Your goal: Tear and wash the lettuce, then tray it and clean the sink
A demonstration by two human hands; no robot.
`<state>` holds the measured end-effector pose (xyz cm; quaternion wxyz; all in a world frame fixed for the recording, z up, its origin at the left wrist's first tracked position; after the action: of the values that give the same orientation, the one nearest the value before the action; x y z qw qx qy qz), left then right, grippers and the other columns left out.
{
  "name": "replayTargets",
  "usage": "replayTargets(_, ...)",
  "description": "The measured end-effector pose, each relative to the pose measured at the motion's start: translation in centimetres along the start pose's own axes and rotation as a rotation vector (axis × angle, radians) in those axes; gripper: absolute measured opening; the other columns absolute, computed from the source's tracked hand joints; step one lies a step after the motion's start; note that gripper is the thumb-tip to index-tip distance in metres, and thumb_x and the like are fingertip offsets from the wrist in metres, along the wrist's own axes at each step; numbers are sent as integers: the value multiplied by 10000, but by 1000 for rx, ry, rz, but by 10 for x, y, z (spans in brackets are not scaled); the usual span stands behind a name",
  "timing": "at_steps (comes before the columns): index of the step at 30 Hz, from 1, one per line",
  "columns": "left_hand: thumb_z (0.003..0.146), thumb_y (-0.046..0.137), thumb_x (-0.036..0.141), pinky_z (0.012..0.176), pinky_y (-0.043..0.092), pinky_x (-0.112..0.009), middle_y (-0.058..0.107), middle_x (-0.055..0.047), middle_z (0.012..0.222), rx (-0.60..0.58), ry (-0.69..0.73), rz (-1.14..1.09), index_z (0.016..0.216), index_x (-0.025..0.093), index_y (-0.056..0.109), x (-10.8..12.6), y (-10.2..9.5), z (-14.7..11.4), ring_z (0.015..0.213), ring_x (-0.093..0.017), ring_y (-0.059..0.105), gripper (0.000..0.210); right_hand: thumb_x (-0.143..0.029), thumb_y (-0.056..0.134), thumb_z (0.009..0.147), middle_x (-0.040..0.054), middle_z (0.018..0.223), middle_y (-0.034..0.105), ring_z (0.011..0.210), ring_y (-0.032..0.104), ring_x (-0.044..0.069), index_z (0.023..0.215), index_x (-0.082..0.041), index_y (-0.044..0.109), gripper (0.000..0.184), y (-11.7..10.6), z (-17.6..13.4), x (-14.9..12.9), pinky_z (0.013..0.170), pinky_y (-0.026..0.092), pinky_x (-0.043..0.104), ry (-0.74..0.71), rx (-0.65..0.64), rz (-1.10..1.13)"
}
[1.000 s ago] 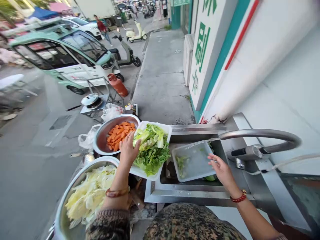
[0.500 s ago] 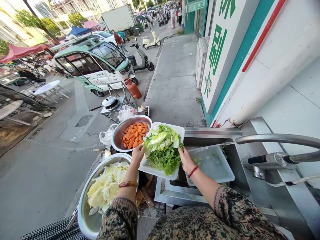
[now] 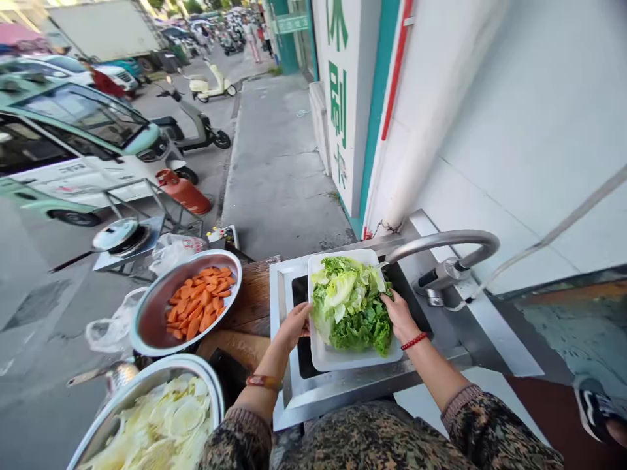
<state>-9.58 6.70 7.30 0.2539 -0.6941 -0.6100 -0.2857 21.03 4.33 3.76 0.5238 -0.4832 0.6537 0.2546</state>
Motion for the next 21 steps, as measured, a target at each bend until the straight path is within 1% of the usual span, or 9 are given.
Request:
replayTargets(2,738,702,528,422,462,-240,552,42,489,-78,-62,61,975,174,592,-4,29,16,381,-114,500,440,-430,587,724,88,1159,722,1074,653,272,1160,-203,683,500,-25,5,5,928,496,386,46,47,13)
replayTargets(4,758,695,495,384,452,-245,562,25,470,-132,-129,109,974,152,595,-9,50,27,354,-131,507,417,-433,603,715,99,1165,718,1091,645,273,1152,-190,687,508,-41,6,7,946,486,386,46,72,30)
replayTargets(7,793,662,445,354,446,-255,610,-6,500,-175,-215,153,1054,131,572,-15,65,32,348,-159,537,418,-438,608,713,100,1134,729,1084,644,275,1139,-180,693,505,-51,8,7,952,485,400,29,65,58)
replayTargets(9,782,676,412,355,458,-275,632,-10,521,-183,-253,169,1138,131,535,-16,64,31,353,-182,559,475,-425,602,715,101,1117,733,1078,643,281,1131,-172,696,496,-48,12,4,963,477,418,32,44,44)
replayTargets(12,727,733,407,409,505,-315,664,-19,582,-167,-270,149,1194,148,516,-17,54,26,413,-209,611,576,-389,586,723,89,1108,733,1066,643,277,1112,-181,704,456,-34,21,-6,972,471,423,41,-15,6)
replayTargets(14,696,762,399,500,547,-331,698,-46,681,-130,-241,96,1189,156,536,-16,46,20,534,-223,668,595,-363,569,735,75,1128,726,1068,641,266,1119,-194,699,440,-20,27,-15,978,469,417,10,-64,-1)
replayTargets(17,713,734,372,653,572,-328,726,-80,873,-43,-154,-16,1233,173,523,-12,38,9,761,-234,708,595,-343,549,753,77,1168,709,1102,628,263,1160,-196,678,452,-1,37,-31,1005,454,421,-41,-133,-7)
replayTargets(19,728,701,322,695,566,-319,721,-87,951,14,-111,-80,1282,177,487,-8,38,2,844,-235,702,612,-356,560,759,85,1194,699,1129,617,277,1171,-201,675,454,7,44,-38,1009,452,435,-27,-183,-23)
replayTargets(21,716,677,244,685,558,-306,715,-89,961,47,-93,-120,1303,167,467,-5,44,-3,862,-237,697,628,-378,593,756,90,1224,688,1153,605,298,1175,-212,676,458,5,53,-45,1014,447,458,-27,-215,-53)
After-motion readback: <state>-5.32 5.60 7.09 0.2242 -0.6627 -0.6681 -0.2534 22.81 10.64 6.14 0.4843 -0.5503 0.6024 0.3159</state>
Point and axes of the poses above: each hand's wrist, its own z-axis towards the middle knuckle, its own y-axis out of the palm, x = y × z, the point moved 4 cm from there along z, towards the middle knuckle
